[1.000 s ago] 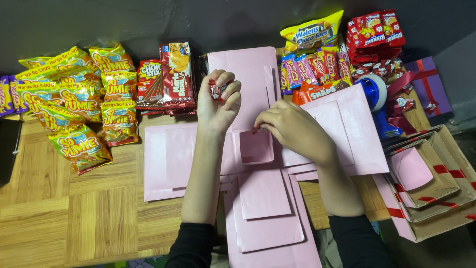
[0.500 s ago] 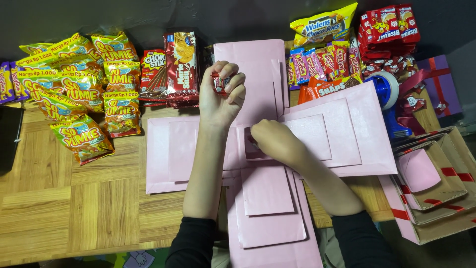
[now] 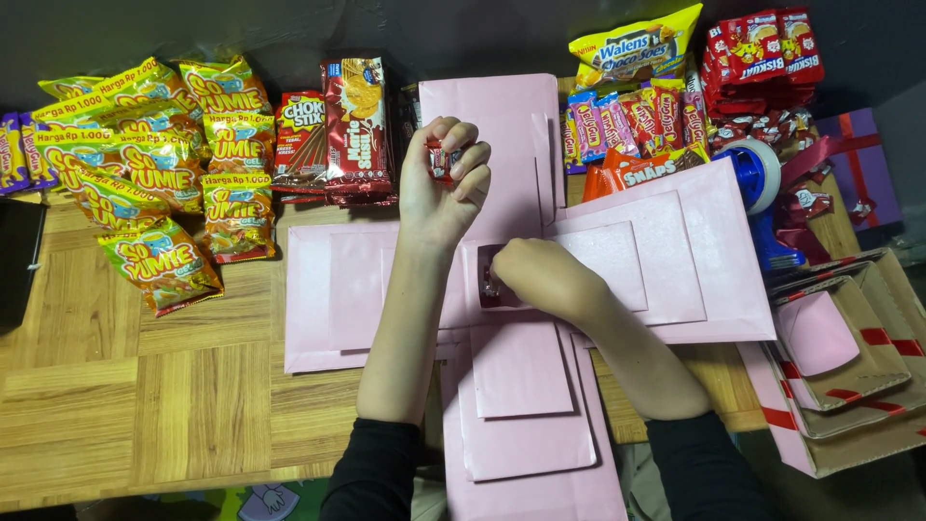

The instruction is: The person opens a pink explosion box by hand, unfolds several layers of the box, and places wrapped candies into the central compartment.

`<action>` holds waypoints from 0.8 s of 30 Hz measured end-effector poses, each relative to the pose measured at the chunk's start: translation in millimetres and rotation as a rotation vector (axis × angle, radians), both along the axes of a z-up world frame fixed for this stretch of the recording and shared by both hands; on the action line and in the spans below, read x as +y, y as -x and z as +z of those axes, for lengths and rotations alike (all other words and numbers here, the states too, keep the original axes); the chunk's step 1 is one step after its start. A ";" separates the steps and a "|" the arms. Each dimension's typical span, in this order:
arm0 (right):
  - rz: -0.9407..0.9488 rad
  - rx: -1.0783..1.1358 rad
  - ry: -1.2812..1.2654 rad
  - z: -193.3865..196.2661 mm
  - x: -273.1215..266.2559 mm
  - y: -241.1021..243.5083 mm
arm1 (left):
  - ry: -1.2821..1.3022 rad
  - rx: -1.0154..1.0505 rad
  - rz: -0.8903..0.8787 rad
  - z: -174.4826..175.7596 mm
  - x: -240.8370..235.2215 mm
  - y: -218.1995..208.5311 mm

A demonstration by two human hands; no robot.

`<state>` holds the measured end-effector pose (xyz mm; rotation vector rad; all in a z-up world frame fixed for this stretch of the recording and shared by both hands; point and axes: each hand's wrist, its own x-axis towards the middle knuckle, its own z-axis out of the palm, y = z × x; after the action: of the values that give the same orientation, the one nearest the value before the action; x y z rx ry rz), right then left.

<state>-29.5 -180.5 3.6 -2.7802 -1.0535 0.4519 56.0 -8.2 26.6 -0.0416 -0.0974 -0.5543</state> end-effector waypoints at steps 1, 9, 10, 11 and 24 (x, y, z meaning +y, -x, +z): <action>0.001 0.001 0.000 -4.4 -1.3 -0.6 | 0.000 0.001 0.001 0.4 0.0 0.0; 0.106 0.013 -0.197 -15.4 -21.7 -1.4 | 0.005 -0.001 0.015 1.0 0.2 -0.6; 0.109 0.015 -0.197 -27.1 -22.1 -2.9 | 0.005 0.001 0.018 -0.1 -0.5 -0.7; 0.079 -0.007 -0.198 -38.9 -22.4 -4.2 | 0.016 -0.002 0.012 -1.2 -1.2 -0.8; 0.113 0.005 -0.297 -72.2 -23.8 -6.5 | 0.034 0.002 -0.007 1.5 1.0 0.1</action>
<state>-23.1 -204.3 -68.7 -2.4691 -1.1749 0.2870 55.9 -7.2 28.1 -0.0756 -0.1052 -0.5600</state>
